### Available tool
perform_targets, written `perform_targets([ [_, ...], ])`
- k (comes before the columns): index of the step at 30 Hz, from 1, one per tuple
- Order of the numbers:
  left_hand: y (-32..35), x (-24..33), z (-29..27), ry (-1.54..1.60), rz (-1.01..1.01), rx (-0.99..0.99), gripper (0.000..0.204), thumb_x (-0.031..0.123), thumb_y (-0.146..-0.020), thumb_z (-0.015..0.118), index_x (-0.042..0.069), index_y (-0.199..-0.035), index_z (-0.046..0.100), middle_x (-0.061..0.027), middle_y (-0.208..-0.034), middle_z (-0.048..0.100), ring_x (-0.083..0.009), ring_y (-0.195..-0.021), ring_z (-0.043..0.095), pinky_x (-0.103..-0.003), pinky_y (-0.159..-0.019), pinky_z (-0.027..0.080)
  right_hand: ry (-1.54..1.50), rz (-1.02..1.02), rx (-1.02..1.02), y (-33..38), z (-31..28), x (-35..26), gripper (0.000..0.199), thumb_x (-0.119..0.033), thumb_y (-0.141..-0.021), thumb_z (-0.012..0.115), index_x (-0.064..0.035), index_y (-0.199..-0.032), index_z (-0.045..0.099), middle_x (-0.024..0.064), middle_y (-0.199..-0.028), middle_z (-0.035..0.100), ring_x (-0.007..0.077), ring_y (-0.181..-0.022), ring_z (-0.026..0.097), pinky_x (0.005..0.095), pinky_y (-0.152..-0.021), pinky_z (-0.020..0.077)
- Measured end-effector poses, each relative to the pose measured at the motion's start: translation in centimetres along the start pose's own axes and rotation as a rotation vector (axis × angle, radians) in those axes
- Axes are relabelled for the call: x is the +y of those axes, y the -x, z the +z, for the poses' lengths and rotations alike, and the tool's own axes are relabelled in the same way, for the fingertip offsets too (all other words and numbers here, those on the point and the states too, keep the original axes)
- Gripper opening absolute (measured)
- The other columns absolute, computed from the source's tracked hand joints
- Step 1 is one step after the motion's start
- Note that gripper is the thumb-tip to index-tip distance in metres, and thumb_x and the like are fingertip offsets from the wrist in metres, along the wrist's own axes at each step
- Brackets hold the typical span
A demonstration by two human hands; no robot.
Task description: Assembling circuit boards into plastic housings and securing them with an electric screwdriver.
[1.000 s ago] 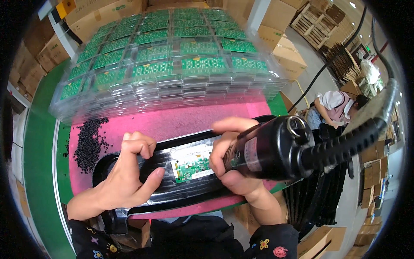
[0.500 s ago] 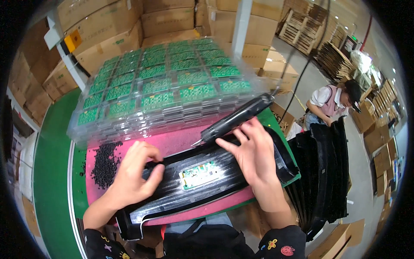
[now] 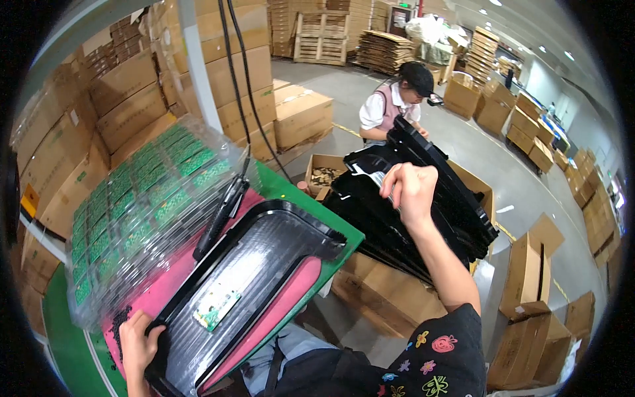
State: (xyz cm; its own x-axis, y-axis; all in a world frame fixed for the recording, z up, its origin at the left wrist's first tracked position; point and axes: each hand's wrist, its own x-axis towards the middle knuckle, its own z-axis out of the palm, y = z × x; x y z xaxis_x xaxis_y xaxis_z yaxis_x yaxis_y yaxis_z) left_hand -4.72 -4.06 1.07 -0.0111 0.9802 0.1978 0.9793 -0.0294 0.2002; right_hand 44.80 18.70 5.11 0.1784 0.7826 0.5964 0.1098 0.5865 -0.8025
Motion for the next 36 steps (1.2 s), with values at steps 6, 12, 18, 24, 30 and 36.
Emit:
perform_targets([
  [6, 5.1, 4.3, -5.9, 0.012, 0.016, 0.287, 0.029, -0.005, -0.079, 0.071, -0.006, -0.107, 0.066, -0.0138, -0.103, 0.066, -0.0292, -0.093, 0.064, -0.038, -0.079, 0.055, 0.553, 0.175, 0.219, -3.8, -11.2, 9.0, 0.04, -0.018, -0.09, 0.052, 0.002, -0.057, 0.063, 0.0123, -0.063, 0.068, 0.0188, -0.058, 0.062, 0.0302, -0.064, 0.0494],
  [12, 18.4, -3.3, -6.3, 0.143, -0.686, 1.2, 0.034, 0.003, -0.084, 0.076, -0.009, -0.113, 0.064, -0.0193, -0.101, 0.069, -0.0239, -0.087, 0.065, -0.034, -0.078, 0.055, 1.458, 0.15, 0.148, -3.9, -15.3, 14.3, 0.056, -0.015, -0.08, 0.065, -0.0076, -0.134, 0.05, 0.0206, -0.128, 0.055, 0.0401, -0.121, 0.052, 0.0503, -0.1, 0.0454],
  [18, 23.5, -4.6, -5.8, 1.013, -0.803, 1.373, 0.029, 0.02, -0.082, 0.064, 0.006, -0.106, 0.062, -0.0072, -0.105, 0.066, -0.0244, -0.09, 0.065, -0.039, -0.085, 0.054, 1.483, 0.18, 0.052, -3.2, -26.0, 22.2, 0.037, -0.027, -0.092, 0.059, -0.0051, -0.123, 0.058, 0.0225, -0.114, 0.065, 0.0414, -0.109, 0.061, 0.0502, -0.09, 0.048],
  [24, 27.2, -8.6, -6.0, 1.396, -0.832, 1.445, 0.035, 0.022, -0.085, 0.061, 0.006, -0.116, 0.06, -0.007, -0.111, 0.068, -0.0219, -0.102, 0.066, -0.039, -0.09, 0.053, 1.697, 0.065, 0.005, -4.5, -32.8, 27.3, 0.038, -0.03, -0.101, 0.051, -0.0016, -0.127, 0.055, 0.0224, -0.124, 0.059, 0.0418, -0.116, 0.055, 0.0464, -0.096, 0.0459],
  [30, 33.4, -18.7, -4.2, 1.395, -0.88, 1.66, 0.037, 0.032, -0.089, 0.068, 0.01, -0.119, 0.061, -0.0025, -0.113, 0.068, -0.0199, -0.101, 0.066, -0.033, -0.085, 0.052, 1.79, -0.207, 0.124, -6.5, -28.7, 21.1, 0.032, -0.024, -0.103, 0.049, -0.0031, -0.126, 0.056, 0.0179, -0.122, 0.061, 0.0361, -0.112, 0.059, 0.0396, -0.091, 0.0497],
  [36, 33.4, -20.0, -2.9, 0.699, -1.059, 1.726, 0.035, 0.017, -0.091, 0.064, 0.002, -0.123, 0.058, -0.0082, -0.126, 0.059, -0.0203, -0.114, 0.057, -0.037, -0.101, 0.042, 1.331, -0.704, -0.2, -1.1, -13.5, 7.3, 0.026, -0.005, -0.098, 0.055, -0.0002, -0.124, 0.057, 0.0183, -0.119, 0.06, 0.0343, -0.109, 0.06, 0.0382, -0.095, 0.0494],
])
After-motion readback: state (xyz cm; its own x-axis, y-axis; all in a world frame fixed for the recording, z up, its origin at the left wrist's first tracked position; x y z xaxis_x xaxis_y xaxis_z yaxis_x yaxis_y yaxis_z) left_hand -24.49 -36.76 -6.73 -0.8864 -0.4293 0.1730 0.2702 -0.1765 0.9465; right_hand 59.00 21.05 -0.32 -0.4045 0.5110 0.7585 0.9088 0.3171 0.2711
